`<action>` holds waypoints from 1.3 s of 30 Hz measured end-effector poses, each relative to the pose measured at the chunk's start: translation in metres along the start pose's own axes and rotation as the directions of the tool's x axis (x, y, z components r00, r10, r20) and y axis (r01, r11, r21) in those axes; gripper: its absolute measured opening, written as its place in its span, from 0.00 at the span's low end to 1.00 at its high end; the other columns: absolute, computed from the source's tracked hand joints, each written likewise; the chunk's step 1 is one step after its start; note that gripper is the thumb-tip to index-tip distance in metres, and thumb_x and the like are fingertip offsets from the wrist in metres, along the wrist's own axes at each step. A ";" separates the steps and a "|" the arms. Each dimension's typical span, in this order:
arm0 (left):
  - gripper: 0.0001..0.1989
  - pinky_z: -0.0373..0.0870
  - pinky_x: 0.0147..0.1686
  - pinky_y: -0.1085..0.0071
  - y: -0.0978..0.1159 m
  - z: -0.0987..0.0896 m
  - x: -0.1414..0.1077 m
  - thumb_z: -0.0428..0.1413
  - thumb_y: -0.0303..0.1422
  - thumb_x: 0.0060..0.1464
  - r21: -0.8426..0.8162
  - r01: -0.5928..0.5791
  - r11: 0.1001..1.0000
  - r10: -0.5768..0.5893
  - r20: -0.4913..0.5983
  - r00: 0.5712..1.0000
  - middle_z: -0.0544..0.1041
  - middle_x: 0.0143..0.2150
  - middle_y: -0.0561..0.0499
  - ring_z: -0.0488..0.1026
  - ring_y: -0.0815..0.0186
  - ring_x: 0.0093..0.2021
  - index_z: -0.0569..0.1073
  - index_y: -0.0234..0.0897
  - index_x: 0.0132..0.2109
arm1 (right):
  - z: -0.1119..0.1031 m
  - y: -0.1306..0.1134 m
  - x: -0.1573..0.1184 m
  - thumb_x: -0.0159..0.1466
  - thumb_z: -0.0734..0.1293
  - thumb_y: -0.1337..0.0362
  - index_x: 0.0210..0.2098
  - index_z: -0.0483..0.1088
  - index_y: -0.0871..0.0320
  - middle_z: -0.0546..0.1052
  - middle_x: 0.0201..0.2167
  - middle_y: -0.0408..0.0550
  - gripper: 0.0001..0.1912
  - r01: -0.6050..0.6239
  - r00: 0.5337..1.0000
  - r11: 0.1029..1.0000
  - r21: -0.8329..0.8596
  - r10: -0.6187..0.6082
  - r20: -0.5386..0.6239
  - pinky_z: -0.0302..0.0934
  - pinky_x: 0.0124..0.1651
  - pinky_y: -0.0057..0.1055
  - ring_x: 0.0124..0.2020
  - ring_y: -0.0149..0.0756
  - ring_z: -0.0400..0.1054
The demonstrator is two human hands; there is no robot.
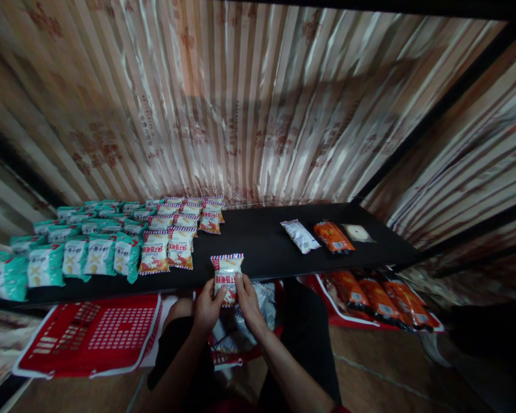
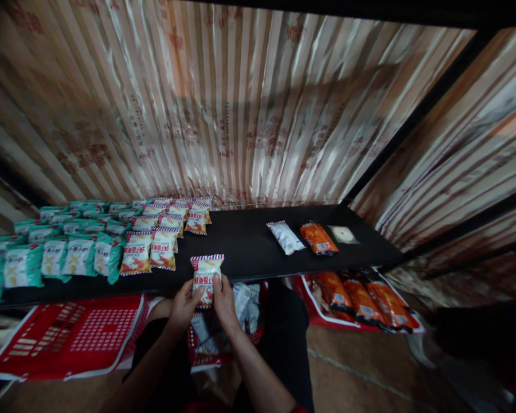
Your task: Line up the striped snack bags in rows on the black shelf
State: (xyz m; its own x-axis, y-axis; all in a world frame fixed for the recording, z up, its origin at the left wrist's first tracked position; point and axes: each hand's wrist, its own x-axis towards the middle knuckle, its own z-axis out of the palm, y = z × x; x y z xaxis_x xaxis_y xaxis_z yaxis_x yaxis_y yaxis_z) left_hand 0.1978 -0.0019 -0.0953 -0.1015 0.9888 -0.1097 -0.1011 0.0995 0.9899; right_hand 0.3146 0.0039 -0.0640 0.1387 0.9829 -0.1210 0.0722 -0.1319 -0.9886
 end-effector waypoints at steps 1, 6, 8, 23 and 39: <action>0.23 0.72 0.44 0.65 0.001 -0.001 0.001 0.59 0.43 0.46 0.027 0.002 1.000 -0.001 -0.022 1.000 0.78 0.43 0.44 0.76 0.59 0.42 0.70 0.34 0.47 | 0.000 0.001 0.001 0.61 0.55 0.45 0.41 0.68 0.59 0.76 0.35 0.49 0.25 -0.005 1.000 1.000 0.013 0.004 0.019 0.62 0.38 0.32 0.36 0.39 0.69; 0.23 0.72 0.43 0.64 0.005 -0.008 0.010 0.60 0.43 0.45 0.098 -0.007 0.995 0.014 -0.077 0.997 0.79 0.42 0.44 0.76 0.59 0.42 0.71 0.35 0.47 | -0.004 0.005 0.006 0.60 0.58 0.46 0.42 0.70 0.58 0.76 0.39 0.50 0.24 -0.013 0.996 0.998 0.057 0.008 0.087 0.62 0.46 0.35 0.41 0.40 0.69; 0.23 0.72 0.43 0.64 0.007 -0.010 0.014 0.59 0.43 0.46 0.113 0.000 0.994 0.010 -0.087 0.996 0.79 0.42 0.44 0.76 0.59 0.42 0.71 0.35 0.47 | -0.006 0.007 0.008 0.58 0.62 0.46 0.44 0.69 0.58 0.77 0.40 0.50 0.25 -0.027 0.989 0.995 0.095 0.013 0.149 0.62 0.47 0.36 0.41 0.40 0.70; 0.18 0.70 0.44 0.65 0.022 -0.005 0.032 0.54 0.38 0.51 0.379 -0.080 0.922 0.123 -0.089 0.988 0.77 0.43 0.45 0.75 0.61 0.44 0.69 0.36 0.49 | -0.005 -0.011 0.031 0.46 0.72 0.50 0.36 0.70 0.59 0.79 0.32 0.50 0.23 -0.030 0.985 0.988 0.150 0.004 0.171 0.66 0.41 0.39 0.33 0.42 0.73; 0.16 0.65 0.52 0.56 0.010 0.010 0.043 0.45 0.32 0.58 0.725 -0.376 0.577 0.585 -0.046 0.809 0.68 0.50 0.41 0.66 0.58 0.53 0.65 0.34 0.53 | 0.010 0.004 0.075 0.54 0.65 0.56 0.42 0.69 0.57 0.78 0.37 0.48 0.17 0.075 0.997 0.969 -0.236 -0.078 -0.006 0.65 0.42 0.36 0.36 0.41 0.72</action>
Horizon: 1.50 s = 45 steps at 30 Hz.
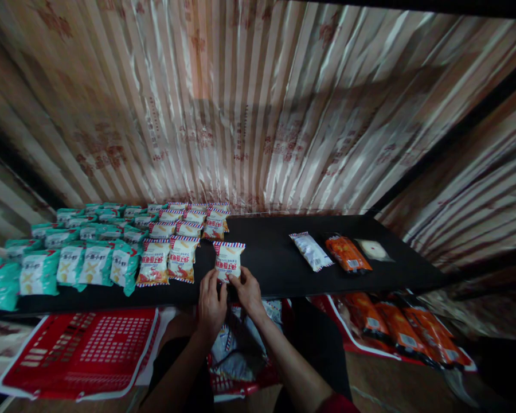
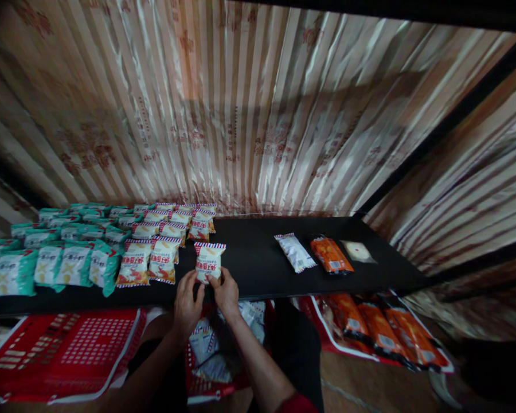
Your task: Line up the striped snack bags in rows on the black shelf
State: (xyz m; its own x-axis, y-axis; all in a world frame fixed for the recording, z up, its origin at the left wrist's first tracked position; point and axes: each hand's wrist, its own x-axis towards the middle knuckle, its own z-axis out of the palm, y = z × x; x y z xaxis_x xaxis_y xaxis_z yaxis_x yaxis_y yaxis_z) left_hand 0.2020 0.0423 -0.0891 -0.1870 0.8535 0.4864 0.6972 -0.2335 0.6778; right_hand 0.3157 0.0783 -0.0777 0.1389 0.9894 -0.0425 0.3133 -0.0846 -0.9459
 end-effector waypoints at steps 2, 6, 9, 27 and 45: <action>0.16 0.65 0.52 0.55 -0.001 0.001 -0.001 0.45 0.31 0.59 0.055 -0.058 0.997 0.058 -0.001 0.998 0.68 0.51 0.40 0.65 0.57 0.53 0.66 0.34 0.52 | 0.003 -0.002 0.005 0.55 0.65 0.55 0.42 0.69 0.56 0.78 0.36 0.48 0.17 0.003 1.000 1.000 -0.011 -0.003 0.006 0.65 0.42 0.36 0.36 0.41 0.72; 0.16 0.65 0.51 0.54 -0.004 0.002 0.002 0.44 0.30 0.58 0.141 -0.087 0.986 0.084 0.026 0.996 0.66 0.52 0.38 0.65 0.56 0.53 0.67 0.32 0.51 | 0.011 -0.006 0.013 0.55 0.66 0.55 0.42 0.70 0.54 0.79 0.35 0.46 0.17 0.011 1.000 1.000 -0.015 -0.011 0.008 0.64 0.41 0.35 0.36 0.41 0.72; 0.17 0.64 0.53 0.55 -0.007 0.004 0.005 0.43 0.28 0.58 0.165 -0.088 0.982 0.079 0.058 0.995 0.65 0.54 0.38 0.63 0.55 0.56 0.66 0.31 0.53 | 0.015 -0.010 0.021 0.55 0.65 0.55 0.42 0.70 0.54 0.79 0.35 0.46 0.17 0.020 1.000 0.999 -0.042 -0.020 0.001 0.64 0.40 0.34 0.36 0.40 0.72; 0.23 0.58 0.59 0.53 -0.031 0.020 0.032 0.42 0.27 0.58 0.163 -0.099 0.982 0.084 0.096 0.992 0.55 0.64 0.38 0.51 0.55 0.65 0.58 0.31 0.60 | 0.037 -0.018 0.063 0.57 0.63 0.58 0.42 0.72 0.55 0.77 0.37 0.47 0.16 0.130 0.991 0.987 -0.091 -0.127 0.034 0.62 0.42 0.33 0.36 0.39 0.70; 0.24 0.59 0.59 0.54 -0.048 0.024 0.047 0.43 0.25 0.56 0.236 -0.148 0.960 0.126 0.104 0.987 0.57 0.64 0.39 0.49 0.55 0.65 0.58 0.32 0.60 | 0.049 -0.021 0.089 0.57 0.64 0.58 0.57 0.61 0.57 0.74 0.48 0.52 0.29 0.216 0.976 0.973 -0.080 -0.212 0.056 0.60 0.51 0.38 0.48 0.43 0.68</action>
State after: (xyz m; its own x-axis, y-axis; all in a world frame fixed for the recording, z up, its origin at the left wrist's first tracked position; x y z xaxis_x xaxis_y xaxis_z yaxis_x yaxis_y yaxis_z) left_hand 0.1766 0.1048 -0.1123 -0.0247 0.8610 0.5081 0.8606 -0.2403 0.4491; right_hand 0.2756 0.1736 -0.0776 0.0162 0.9899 0.1410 0.4104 0.1220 -0.9037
